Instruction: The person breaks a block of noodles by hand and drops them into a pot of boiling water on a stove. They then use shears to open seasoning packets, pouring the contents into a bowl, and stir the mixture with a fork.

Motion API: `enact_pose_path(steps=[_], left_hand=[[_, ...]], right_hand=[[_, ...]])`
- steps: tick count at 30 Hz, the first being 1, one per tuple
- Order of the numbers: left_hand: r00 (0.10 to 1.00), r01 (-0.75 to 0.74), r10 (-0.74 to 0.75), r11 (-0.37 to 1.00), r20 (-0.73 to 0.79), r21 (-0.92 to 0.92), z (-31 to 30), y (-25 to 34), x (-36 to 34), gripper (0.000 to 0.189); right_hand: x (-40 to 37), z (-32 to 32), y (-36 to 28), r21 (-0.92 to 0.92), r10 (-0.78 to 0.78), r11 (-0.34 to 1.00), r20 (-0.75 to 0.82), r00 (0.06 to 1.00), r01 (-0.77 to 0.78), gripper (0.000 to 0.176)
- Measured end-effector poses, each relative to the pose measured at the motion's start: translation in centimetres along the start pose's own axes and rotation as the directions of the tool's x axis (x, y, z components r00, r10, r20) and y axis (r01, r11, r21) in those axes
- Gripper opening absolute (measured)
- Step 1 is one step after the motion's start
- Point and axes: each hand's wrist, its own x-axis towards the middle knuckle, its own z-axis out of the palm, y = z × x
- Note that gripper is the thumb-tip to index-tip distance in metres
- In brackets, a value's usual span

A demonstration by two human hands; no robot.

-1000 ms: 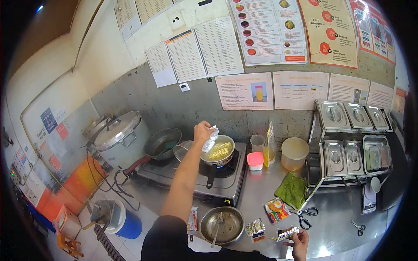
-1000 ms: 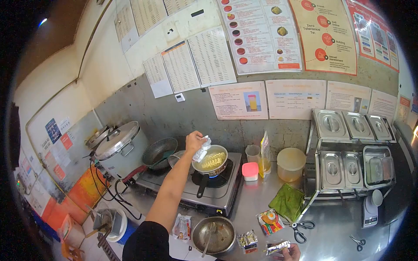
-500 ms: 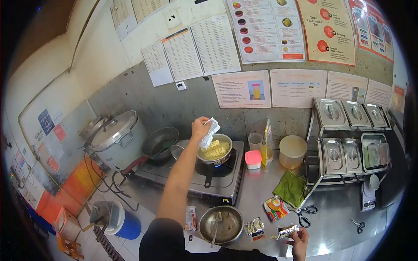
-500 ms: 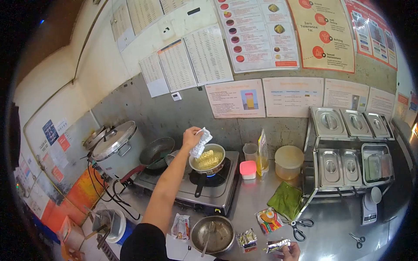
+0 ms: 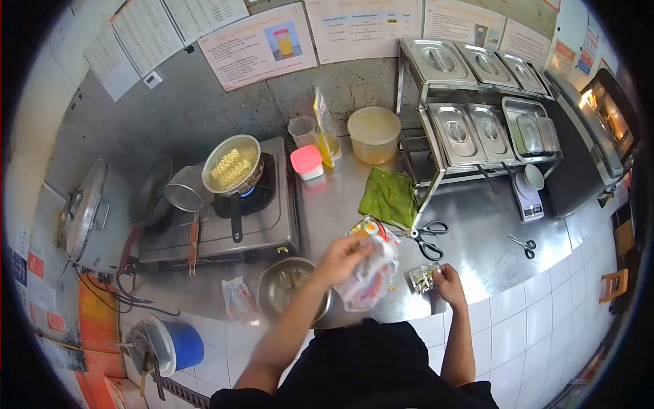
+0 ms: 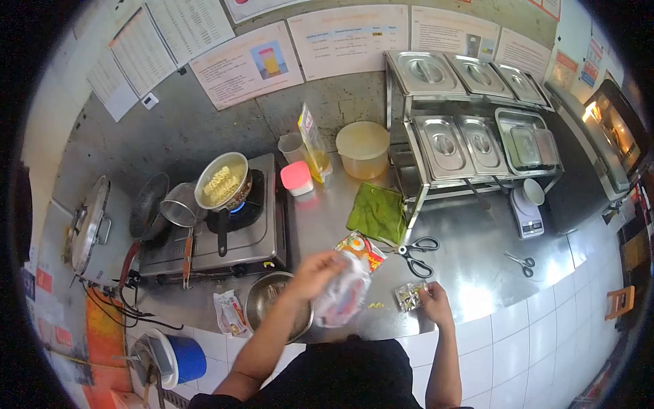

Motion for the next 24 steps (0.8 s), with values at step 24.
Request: enact_pose_path(steps=[24], left_hand=[[0.926, -0.031, 0.264, 0.765, -0.269, 0.643, 0.7, -12.2, 2.5, 0.03]], right_hand=[[-0.8, 8.8, -17.8, -0.168, -0.528, 0.806, 0.229, 0.817, 0.568, 0.017]])
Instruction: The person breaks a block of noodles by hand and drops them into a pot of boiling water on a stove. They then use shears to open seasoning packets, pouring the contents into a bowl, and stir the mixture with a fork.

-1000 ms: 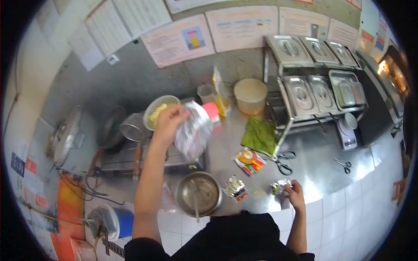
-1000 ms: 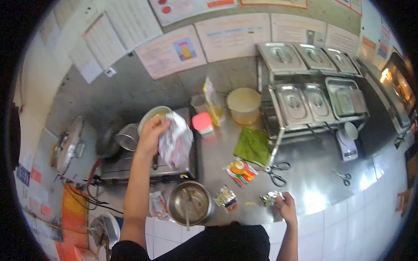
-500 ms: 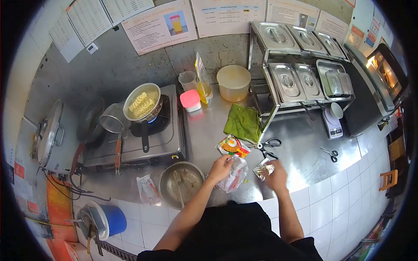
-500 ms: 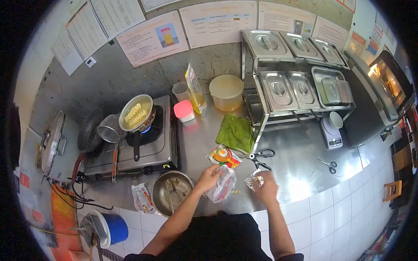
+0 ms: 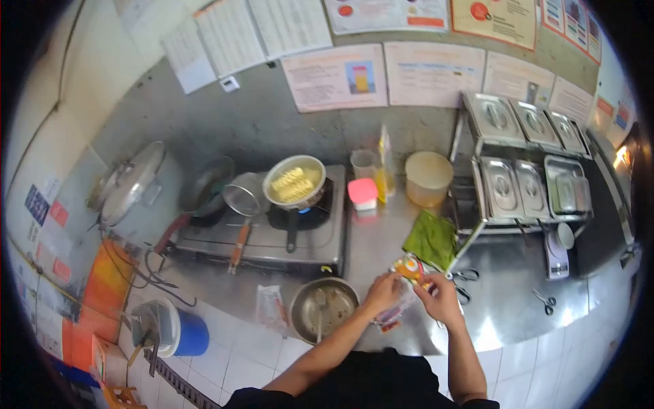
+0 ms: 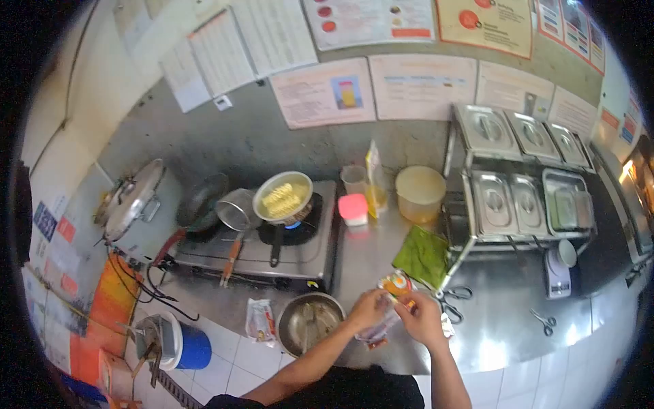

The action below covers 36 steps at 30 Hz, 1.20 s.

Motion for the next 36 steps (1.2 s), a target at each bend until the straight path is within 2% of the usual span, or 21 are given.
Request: enact_pose_path(steps=[1, 2, 3, 5, 7, 8, 10, 12, 13, 16, 17, 19, 23, 27, 29, 30, 31, 33, 34, 35, 36], left_hand=[[1.0, -0.005, 0.006, 1.0, -0.026, 0.02, -0.7, 0.7, 0.7, 0.03], [0.997, 0.039, -0.04, 0.999, 0.06, 0.016, -1.3, 1.6, 1.1, 0.031], [0.984, 0.09, -0.091, 0.996, 0.152, 0.012, -1.7, 2.2, 1.2, 0.032], [0.997, 0.026, -0.021, 0.998, 0.07, -0.058, -1.9, 2.8, 0.9, 0.034], [0.991, -0.079, 0.069, 0.993, 0.116, 0.086, -3.0, 4.3, 0.4, 0.035], [0.977, -0.205, 0.204, 0.979, 0.057, 0.01, -3.5, 4.3, 0.0, 0.037], [0.976, -0.22, 0.219, 0.975, -0.017, -0.029, -4.9, 4.7, -2.6, 0.036], [0.974, -0.219, 0.212, 0.972, -0.084, -0.085, -7.2, 5.9, -4.9, 0.036], [0.982, -0.183, 0.17, 0.96, -0.076, -0.211, -8.3, 6.5, -6.4, 0.034], [0.993, -0.114, 0.097, 0.898, -0.061, -0.425, -10.2, 5.6, -9.3, 0.034], [0.996, -0.091, 0.076, 0.859, -0.05, -0.503, -10.2, 5.3, -10.1, 0.036], [1.0, -0.03, 0.024, 0.84, -0.018, -0.541, -10.7, 5.5, -10.7, 0.033], [0.998, 0.06, -0.033, 0.841, 0.059, -0.537, -10.4, 5.7, -10.1, 0.027], [1.0, 0.013, -0.013, 0.786, 0.004, -0.618, -10.0, 6.0, -8.8, 0.033], [0.998, 0.027, -0.056, 0.725, -0.02, -0.689, -10.1, 6.3, -8.4, 0.033], [0.997, 0.063, -0.071, 0.677, 0.02, -0.733, -9.9, 5.9, -8.0, 0.035], [0.997, 0.063, -0.071, 0.674, 0.021, -0.736, -9.6, 5.8, -7.6, 0.035], [0.995, 0.048, -0.091, 0.716, -0.026, -0.697, -8.8, 5.9, -6.1, 0.04], [0.987, -0.031, -0.069, 0.801, -0.145, -0.597, -8.1, 5.9, -5.3, 0.047], [0.987, -0.031, -0.068, 0.802, -0.144, -0.596, -7.4, 6.1, -4.5, 0.047], [0.968, -0.047, -0.113, 0.796, -0.225, -0.603, -7.0, 6.9, -3.4, 0.049]], right_hand=[[2.7, 1.2, -3.0, 0.118, -0.11, 0.987, -0.016, 0.994, 0.111, 0.018], [5.9, 2.5, -5.3, 0.021, -0.231, 0.973, 0.034, 0.972, 0.23, 0.02], [8.5, 3.9, -8.9, -0.021, -0.202, 0.979, 0.069, 0.977, 0.204, 0.023], [14.8, 7.6, -13.0, 0.052, -0.42, 0.907, 0.029, 0.907, 0.418, 0.027], [18.8, 9.8, -15.8, -0.065, -0.478, 0.877, -0.022, 0.878, 0.475, 0.028], [19.4, 9.8, -16.3, -0.066, -0.497, 0.866, -0.025, 0.867, 0.495, 0.028], [19.9, 9.4, -16.1, -0.017, -0.448, 0.894, -0.026, 0.894, 0.447, 0.031], [18.1, 7.7, -13.1, -0.009, -0.341, 0.939, 0.12, 0.932, 0.345, 0.035], [16.9, 7.4, -9.7, -0.15, -0.373, 0.914, 0.059, 0.926, 0.378, 0.037], [13.3, 5.4, 0.8, -0.555, -0.031, 0.81, 0.282, 0.959, 0.19, 0.065], [11.9, 5.4, 2.8, -0.562, -0.016, 0.806, 0.291, 0.957, 0.184, 0.065], [9.0, 4.7, 4.9, -0.829, 0.322, 0.55, 0.325, 0.889, 0.104, 0.093], [7.5, 5.4, 6.8, -0.787, 0.396, 0.617, 0.31, 0.864, -0.001, 0.104], [8.5, 3.7, 6.8, -0.619, 0.381, 0.768, 0.239, 0.893, -0.162, 0.099], [9.2, 3.2, 9.3, -0.091, 0.15, 0.986, 0.107, 0.983, -0.141, 0.096], [9.5, 2.8, 9.1, 0.167, 0.098, 0.98, 0.086, 0.992, -0.111, 0.093], [9.4, 2.0, 7.6, 0.163, 0.099, 0.98, 0.086, 0.991, -0.112, 0.093], [9.2, 0.6, 5.1, 0.415, 0.127, 0.897, 0.084, 0.988, -0.15, 0.092], [9.3, 0.6, 5.4, 0.422, 0.098, 0.899, 0.062, 0.993, -0.115, 0.09], [9.1, 0.6, 5.6, 0.423, 0.098, 0.899, 0.061, 0.993, -0.115, 0.09], [8.6, 0.3, 4.7, 0.573, 0.173, 0.794, 0.103, 0.98, -0.2, 0.088]])
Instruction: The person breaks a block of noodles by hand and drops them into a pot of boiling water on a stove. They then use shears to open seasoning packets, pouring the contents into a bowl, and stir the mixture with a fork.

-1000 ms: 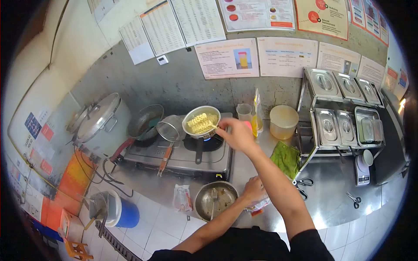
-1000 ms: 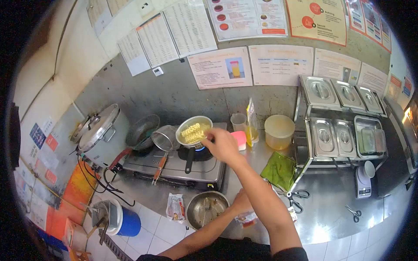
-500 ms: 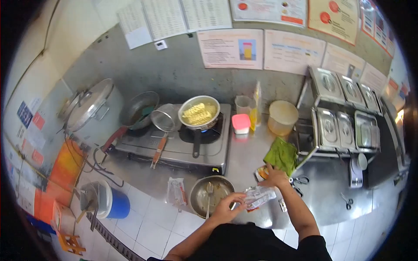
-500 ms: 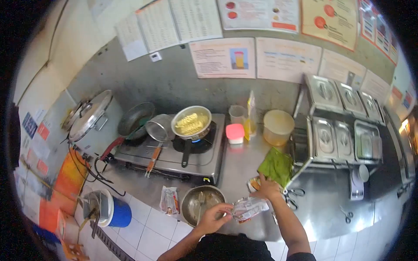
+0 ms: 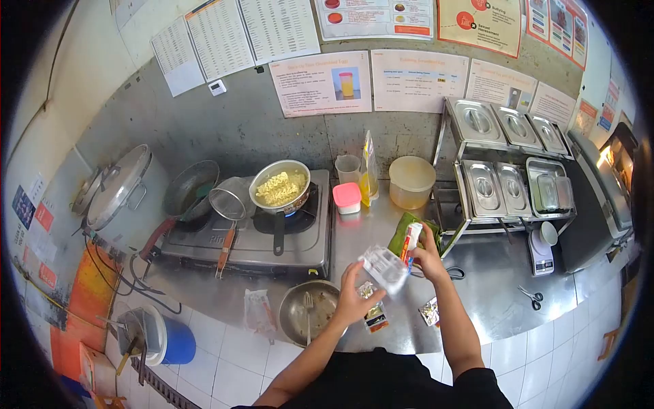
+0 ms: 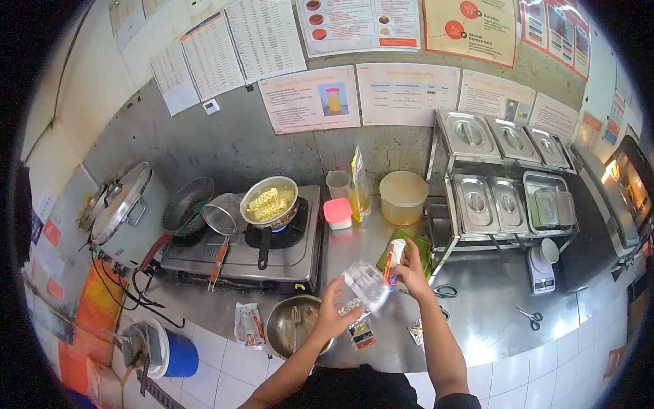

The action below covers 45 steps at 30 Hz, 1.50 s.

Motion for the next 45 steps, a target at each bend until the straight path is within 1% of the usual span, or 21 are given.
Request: enact_pose_path(steps=[2, 3, 4, 6, 7, 10, 12, 13, 15, 16, 18, 20, 21, 23, 24, 32, 34, 38, 39, 41, 45], left_hand=[[0.996, -0.009, 0.008, 1.0, -0.092, -0.008, 0.6, -0.2, 0.9, 0.051], [0.997, 0.077, -0.077, 0.997, -0.015, -0.031, 0.7, -0.9, 1.2, 0.051], [0.984, 0.168, -0.165, 0.985, 0.065, -0.049, 0.7, -2.0, 1.2, 0.051], [0.978, 0.165, -0.161, 0.986, 0.13, -0.019, 0.2, -5.8, 1.0, 0.051], [0.973, 0.138, -0.137, 0.99, 0.188, 0.008, 0.0, -6.1, 1.1, 0.051], [0.957, 0.207, -0.203, 0.978, 0.207, 0.005, 0.0, -5.7, 0.2, 0.045], [0.96, 0.238, -0.219, 0.967, 0.176, -0.094, 0.7, -3.7, -0.2, 0.04], [0.958, 0.243, -0.224, 0.966, 0.177, -0.094, 1.0, -3.1, -0.6, 0.04], [0.942, 0.235, -0.198, 0.966, 0.271, -0.111, 1.5, -2.7, -1.4, 0.039], [0.938, 0.23, -0.242, 0.97, 0.246, 0.078, 1.5, -3.2, -2.2, 0.042], [0.967, 0.193, -0.2, 0.979, 0.158, 0.06, 2.0, -3.7, -3.2, 0.042], [0.994, 0.106, -0.104, 0.982, -0.026, 0.157, 2.5, -3.0, -4.3, 0.043], [0.992, 0.123, -0.12, 0.979, -0.026, 0.162, 2.4, -3.3, -4.7, 0.043], [0.99, 0.141, -0.136, 0.973, -0.035, 0.182, 2.1, -3.9, -5.5, 0.041], [0.978, 0.206, -0.196, 0.963, -0.07, 0.174, 2.1, -3.4, -5.8, 0.039], [0.931, 0.366, -0.363, 0.924, -0.044, 0.115, 0.9, -4.5, -7.4, 0.044], [0.829, 0.549, -0.559, 0.823, -0.031, -0.148, 0.7, -5.6, -7.7, 0.049], [0.753, 0.635, -0.658, 0.732, -0.014, -0.245, 1.1, -4.9, -6.1, 0.051], [0.733, 0.658, -0.677, 0.68, 0.068, -0.324, 1.0, -4.4, -5.8, 0.055], [0.712, 0.68, -0.686, 0.617, 0.152, -0.396, 1.1, -3.3, -5.4, 0.06], [0.65, 0.722, -0.655, 0.373, 0.386, -0.583, 1.3, -3.2, -4.8, 0.062]], right_hand=[[-1.6, 1.3, -1.3, 0.219, 0.112, 0.971, -0.049, 0.992, -0.099, 0.08], [-1.3, 0.7, -0.1, 0.222, 0.12, 0.969, -0.054, 0.991, -0.105, 0.08], [-0.8, -0.1, 1.7, 0.385, 0.077, 0.921, -0.024, 0.997, -0.062, 0.078], [-1.3, -1.7, 4.1, 0.691, 0.068, 0.721, 0.018, 0.998, -0.062, 0.07], [-1.9, -2.4, 3.9, 0.777, 0.07, 0.605, 0.167, 0.983, -0.175, 0.064], [-5.1, -1.8, 2.6, 0.791, 0.042, 0.6, 0.121, 0.992, -0.122, 0.059], [-7.4, -1.2, 3.2, 0.548, 0.237, 0.815, -0.022, 0.971, -0.187, 0.06], [-8.8, -0.2, 3.4, 0.516, 0.206, 0.841, -0.033, 0.978, -0.16, 0.056], [-11.6, 1.8, 3.6, 0.18, 0.143, 0.975, -0.062, 0.988, -0.13, 0.047], [-12.7, 3.0, 4.2, 0.117, 0.077, 0.991, -0.058, 0.995, -0.07, 0.043], [-13.8, 5.3, 4.0, 0.053, 0.015, 0.999, -0.053, 0.998, -0.012, 0.038], [-14.6, 7.1, 3.2, 0.053, -0.079, 0.994, -0.266, 0.961, 0.096, 0.03], [-14.8, 7.1, 3.6, 0.059, -0.061, 0.995, -0.268, 0.961, 0.08, 0.03], [-15.3, 7.0, 4.5, -0.277, -0.164, 0.957, -0.289, 0.943, 0.081, 0.026], [-15.5, 7.2, 3.6, -0.285, -0.157, 0.955, -0.272, 0.949, 0.076, 0.024], [-16.6, 7.5, 6.5, -0.249, -0.07, 0.969, -0.281, 0.957, -0.002, 0.025], [-16.7, 7.3, 7.4, -0.03, 0.004, 0.999, -0.275, 0.962, -0.012, 0.03], [-15.7, 6.4, 7.7, 0.23, 0.201, 0.96, -0.155, 0.967, -0.162, 0.041], [-15.5, 6.5, 7.5, 0.232, 0.199, 0.959, -0.157, 0.967, -0.16, 0.041], [-15.1, 6.6, 6.8, 0.486, 0.352, 0.832, -0.088, 0.932, -0.269, 0.048], [-14.8, 6.3, 6.7, 0.564, 0.399, 0.763, -0.024, 0.917, -0.316, 0.056]])
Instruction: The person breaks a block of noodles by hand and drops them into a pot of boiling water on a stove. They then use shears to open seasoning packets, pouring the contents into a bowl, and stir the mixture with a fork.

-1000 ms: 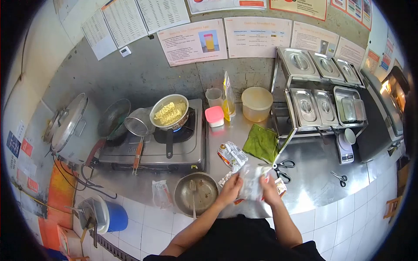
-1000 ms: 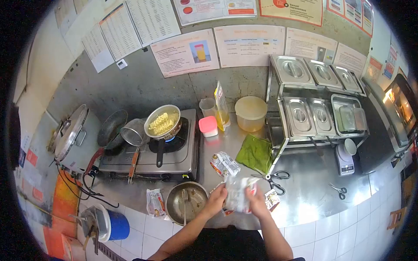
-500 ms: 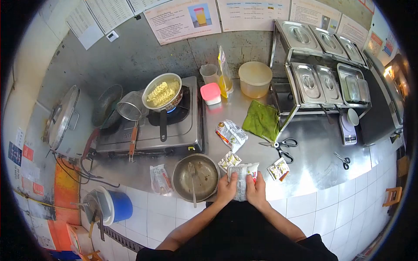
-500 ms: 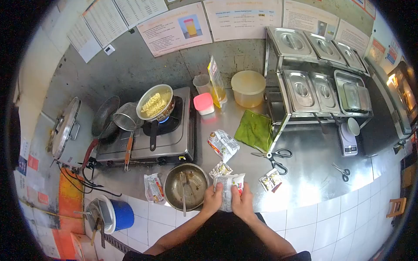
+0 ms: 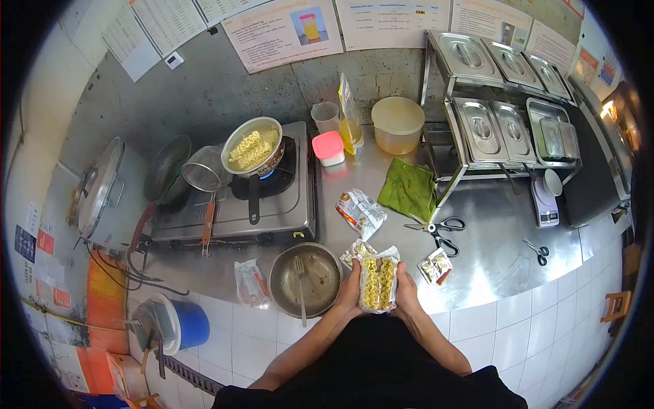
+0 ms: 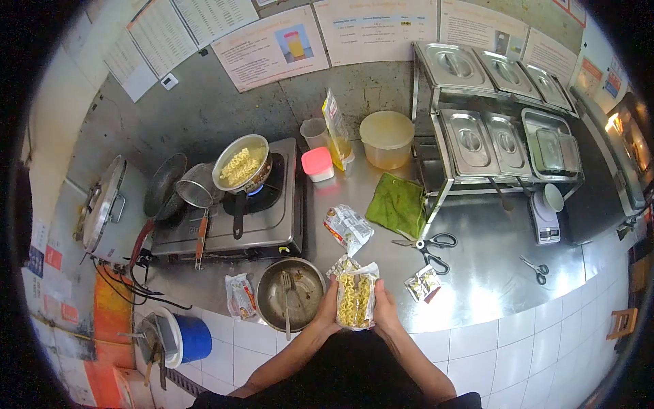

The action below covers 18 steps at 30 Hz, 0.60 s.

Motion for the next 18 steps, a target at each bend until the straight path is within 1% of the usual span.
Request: enact_pose_path(steps=[1, 2, 3, 4, 5, 6, 8, 9, 11, 12, 13, 14, 15, 16, 17, 18], left_hand=[[0.996, 0.044, -0.039, 0.997, 0.081, -0.067, -0.1, -0.1, 0.2, 0.065], [0.996, 0.045, -0.039, 0.997, 0.082, -0.068, -0.2, -0.2, 0.3, 0.065], [0.994, 0.076, -0.066, 0.991, 0.086, -0.113, 0.0, 0.0, 0.2, 0.066], [0.991, 0.107, -0.093, 0.982, 0.092, -0.156, 0.2, 0.1, 0.2, 0.068], [0.985, 0.102, -0.073, 0.976, 0.155, -0.192, -0.4, -0.2, 0.7, 0.069], [0.985, 0.1, -0.07, 0.976, 0.157, -0.193, -0.2, -0.1, 0.8, 0.069], [0.987, 0.092, -0.069, 0.982, 0.143, -0.164, 0.2, 0.3, 0.6, 0.069], [0.987, 0.09, -0.066, 0.982, 0.144, -0.165, 0.5, 0.6, 0.5, 0.069], [0.999, 0.02, -0.018, 0.998, 0.031, -0.06, 1.0, 1.0, 0.2, 0.067], [0.999, 0.017, -0.015, 0.998, 0.031, -0.062, 0.7, 0.9, 0.4, 0.067], [0.999, -0.037, 0.037, 0.999, -0.011, -0.01, 0.1, 0.6, 0.8, 0.065], [0.994, -0.091, 0.093, 0.995, -0.05, 0.043, -0.3, 0.5, 1.0, 0.063], [0.994, -0.099, 0.101, 0.994, -0.053, 0.041, -0.3, 0.6, 1.0, 0.063], [0.988, -0.098, 0.111, 0.988, -0.109, 0.116, -0.3, 0.7, 0.9, 0.062], [0.979, -0.089, 0.122, 0.977, -0.162, 0.193, -0.3, 0.8, 0.8, 0.06], [0.979, -0.09, 0.123, 0.976, -0.162, 0.198, -0.2, 0.9, 0.6, 0.06]], right_hand=[[-0.4, 0.6, -0.7, 0.056, 0.04, 0.998, 0.008, 0.999, -0.04, 0.058], [-0.5, 1.0, -1.1, 0.112, 0.076, 0.991, 0.017, 0.997, -0.078, 0.06], [-0.4, 1.0, -1.1, 0.111, 0.076, 0.991, 0.016, 0.997, -0.077, 0.06], [-0.2, 1.0, -1.1, 0.17, 0.103, 0.98, 0.038, 0.994, -0.108, 0.061], [0.0, 1.1, -1.1, 0.228, 0.127, 0.964, 0.064, 0.99, -0.139, 0.061], [0.2, 1.0, -1.2, 0.225, 0.126, 0.964, 0.066, 0.99, -0.138, 0.061], [0.6, 0.7, -1.2, 0.288, 0.147, 0.941, 0.128, 0.981, -0.179, 0.055], [0.9, 0.4, -1.2, 0.286, 0.147, 0.942, 0.13, 0.981, -0.179, 0.055], [1.3, -0.2, -1.1, 0.071, 0.045, 0.997, -0.088, 0.995, -0.039, 0.049], [1.2, -0.3, -1.6, 0.068, 0.047, 0.997, -0.085, 0.995, -0.041, 0.049], [0.8, -0.4, -2.2, -0.275, -0.308, 0.92, -0.068, 0.949, 0.279, 0.044], [0.4, -0.5, -3.1, -0.56, -0.603, 0.635, 0.072, 0.794, 0.532, 0.041], [-0.3, 0.3, -5.3, -0.707, -0.661, 0.222, 0.397, 0.637, 0.671, 0.034], [-1.0, 1.4, -6.7, -0.703, -0.657, 0.225, 0.401, 0.638, 0.674, 0.034], [-1.7, 2.3, -7.7, -0.778, -0.51, 0.023, 0.531, 0.677, 0.628, 0.032], [-1.9, 2.9, -8.1, -0.791, -0.335, -0.194, 0.609, 0.718, 0.581, 0.032]])
